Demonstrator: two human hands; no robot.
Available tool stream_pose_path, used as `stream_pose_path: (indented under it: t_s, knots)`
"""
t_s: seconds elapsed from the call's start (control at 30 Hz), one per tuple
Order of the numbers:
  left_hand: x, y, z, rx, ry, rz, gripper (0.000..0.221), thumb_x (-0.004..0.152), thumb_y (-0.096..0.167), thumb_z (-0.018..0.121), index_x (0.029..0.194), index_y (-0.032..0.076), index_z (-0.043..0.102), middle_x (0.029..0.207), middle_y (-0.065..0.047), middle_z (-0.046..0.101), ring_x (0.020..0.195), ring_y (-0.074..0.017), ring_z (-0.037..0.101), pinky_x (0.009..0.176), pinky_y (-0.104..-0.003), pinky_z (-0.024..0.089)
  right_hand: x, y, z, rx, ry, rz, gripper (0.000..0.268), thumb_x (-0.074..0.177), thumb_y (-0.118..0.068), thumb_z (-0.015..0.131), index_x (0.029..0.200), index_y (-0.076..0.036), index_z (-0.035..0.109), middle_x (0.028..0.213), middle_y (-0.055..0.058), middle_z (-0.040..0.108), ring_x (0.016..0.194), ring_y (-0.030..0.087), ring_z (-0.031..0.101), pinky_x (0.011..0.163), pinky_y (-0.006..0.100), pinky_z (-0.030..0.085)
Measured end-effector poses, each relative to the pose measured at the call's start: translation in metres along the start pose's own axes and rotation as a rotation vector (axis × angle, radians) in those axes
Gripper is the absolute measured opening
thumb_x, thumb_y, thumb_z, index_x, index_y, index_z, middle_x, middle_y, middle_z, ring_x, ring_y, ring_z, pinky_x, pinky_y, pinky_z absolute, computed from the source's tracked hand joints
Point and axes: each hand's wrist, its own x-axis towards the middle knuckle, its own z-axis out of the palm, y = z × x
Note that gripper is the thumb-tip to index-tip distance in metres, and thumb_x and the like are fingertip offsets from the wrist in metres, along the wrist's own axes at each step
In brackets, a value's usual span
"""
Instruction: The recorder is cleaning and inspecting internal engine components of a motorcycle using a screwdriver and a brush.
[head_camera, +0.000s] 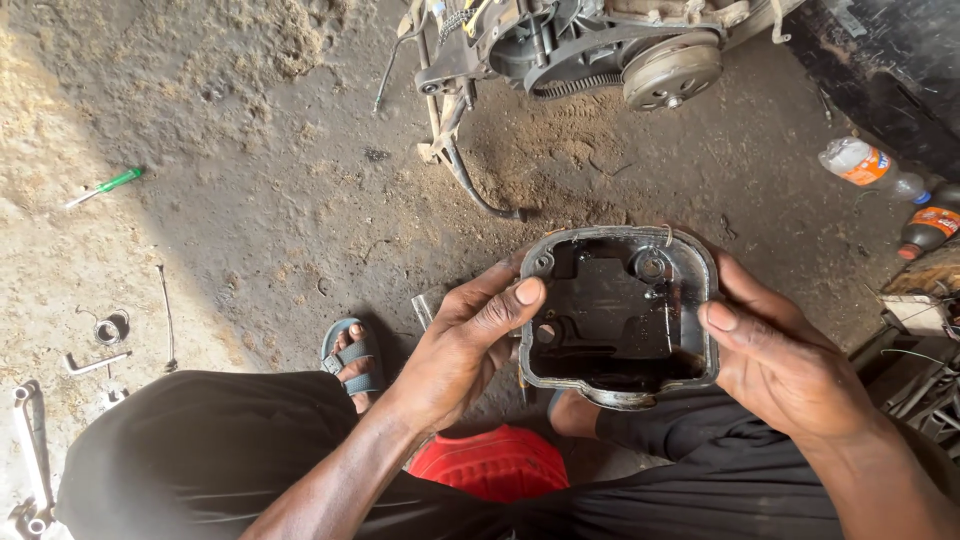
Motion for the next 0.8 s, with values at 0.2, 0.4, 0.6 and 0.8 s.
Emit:
stream_pose_path:
  t_s: [0.2,0.4,0.6,0.8]
  knots:
    - [0.001,0.0,0.004,-0.035,0.077,-0.013,0.052,0.095,0.032,0.065,0.137,0.002,0.057,0.118,-0.005,0.07,0.098,-0.0111,0.068,0.082,-0.029,0.059,-0.001,-0.009,0.007,0.243,-0.138,0.008,0.076,0.094,-0.015,0.048,0.164,0.002,0.021,0.163,0.018,0.043,0.151,0.029,0.038,0.119,0.05,0.031]
    - [0.003,-0.006,-0.002,-0.089,0.044,0.028,0.046,0.103,0.037,0.064,0.121,-0.006,0.06,0.102,-0.01,0.067,0.081,-0.0162,0.068,0.064,-0.035,0.059,0.001,-0.012,0.01,0.198,-0.412,-0.087,0.095,0.091,-0.02,0.059,0.166,0.005,0.007,0.159,0.029,0.042,0.141,0.038,0.046,0.11,0.06,0.042]
    - [0.005,-0.005,-0.004,-0.075,0.07,0.0,0.048,0.1,0.039,0.063,0.121,-0.004,0.062,0.101,-0.011,0.068,0.078,-0.0164,0.069,0.059,-0.035,0.059,0.002,-0.001,0.005,0.223,-0.33,-0.031,0.096,0.088,-0.017,0.06,0.167,0.007,0.01,0.153,0.031,0.046,0.128,0.041,0.058,0.097,0.063,0.051]
    - [0.007,-0.01,-0.007,-0.014,0.089,0.003,0.052,0.1,0.039,0.064,0.125,-0.006,0.061,0.104,-0.011,0.067,0.08,-0.0168,0.068,0.061,-0.036,0.058,0.001,0.009,-0.005,0.221,-0.327,-0.018,0.097,0.089,-0.015,0.058,0.17,0.003,0.009,0.155,0.032,0.046,0.127,0.043,0.059,0.098,0.064,0.05]
